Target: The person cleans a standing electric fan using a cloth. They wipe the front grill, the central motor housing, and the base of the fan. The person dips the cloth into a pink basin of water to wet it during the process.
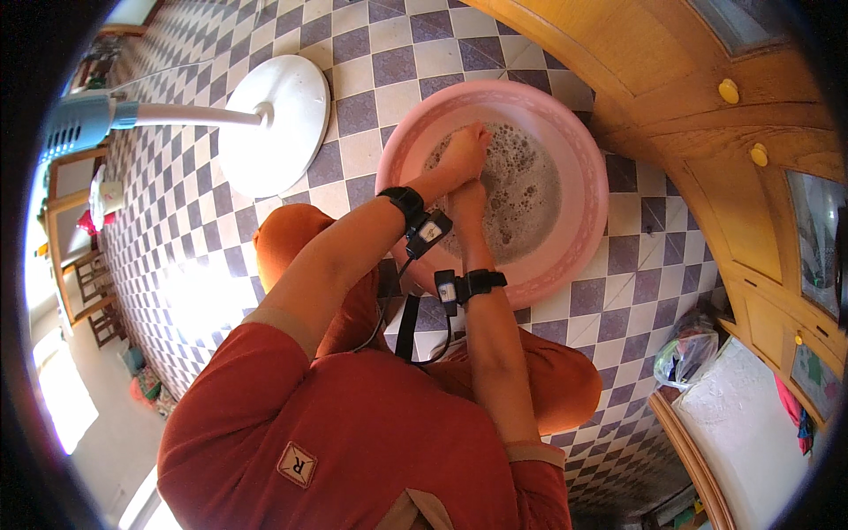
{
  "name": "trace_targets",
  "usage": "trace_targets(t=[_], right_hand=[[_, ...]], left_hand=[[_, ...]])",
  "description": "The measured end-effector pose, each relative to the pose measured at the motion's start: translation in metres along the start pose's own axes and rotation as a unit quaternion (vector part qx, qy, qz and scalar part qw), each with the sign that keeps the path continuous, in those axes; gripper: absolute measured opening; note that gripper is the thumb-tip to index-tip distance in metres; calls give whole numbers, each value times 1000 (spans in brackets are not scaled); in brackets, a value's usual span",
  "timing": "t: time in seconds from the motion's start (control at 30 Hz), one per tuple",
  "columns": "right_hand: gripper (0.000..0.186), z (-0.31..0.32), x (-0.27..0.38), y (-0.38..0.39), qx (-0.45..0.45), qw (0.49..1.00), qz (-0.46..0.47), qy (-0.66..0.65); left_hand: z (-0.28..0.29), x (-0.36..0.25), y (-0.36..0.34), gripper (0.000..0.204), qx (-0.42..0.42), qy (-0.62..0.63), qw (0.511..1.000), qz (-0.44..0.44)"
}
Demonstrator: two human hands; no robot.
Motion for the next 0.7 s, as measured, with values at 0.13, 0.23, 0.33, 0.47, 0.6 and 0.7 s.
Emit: trace_targets(t=[0.13, 0.23, 0.33, 0.47, 0.6, 0.7], right_hand=[[46, 5, 8, -2, -91, 989, -48, -104], [49, 22, 21, -8, -174, 979, -60, -92], [49, 32, 39, -9, -211, 976, -15, -60], [51, 20, 33, -31, -69, 985, 2, -156], [31, 26, 84, -25, 166, 916, 3, -365], [24, 20, 120, -17, 248, 828, -66, -499]], left_hand=[[-8, 28, -12, 30, 113, 235, 961, 91], [7, 32, -17, 36, 60, 264, 961, 57], [25, 20, -7, 44, 32, 215, 975, 36], [44, -5, 10, 38, 87, 312, 942, 91], [108, -26, 60, 40, 47, 416, 899, 124], [142, -19, 81, 42, -19, 566, 818, 104]])
Point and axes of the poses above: each hand's wrist, its own y-axis away from the middle knuckle, its own z-axis out of the back of the hand, x = y × z, the point moved 5 cm from there along -y, towards the middle knuckle, and after that the axes turned 4 degrees about x, right-handed, at the moved point
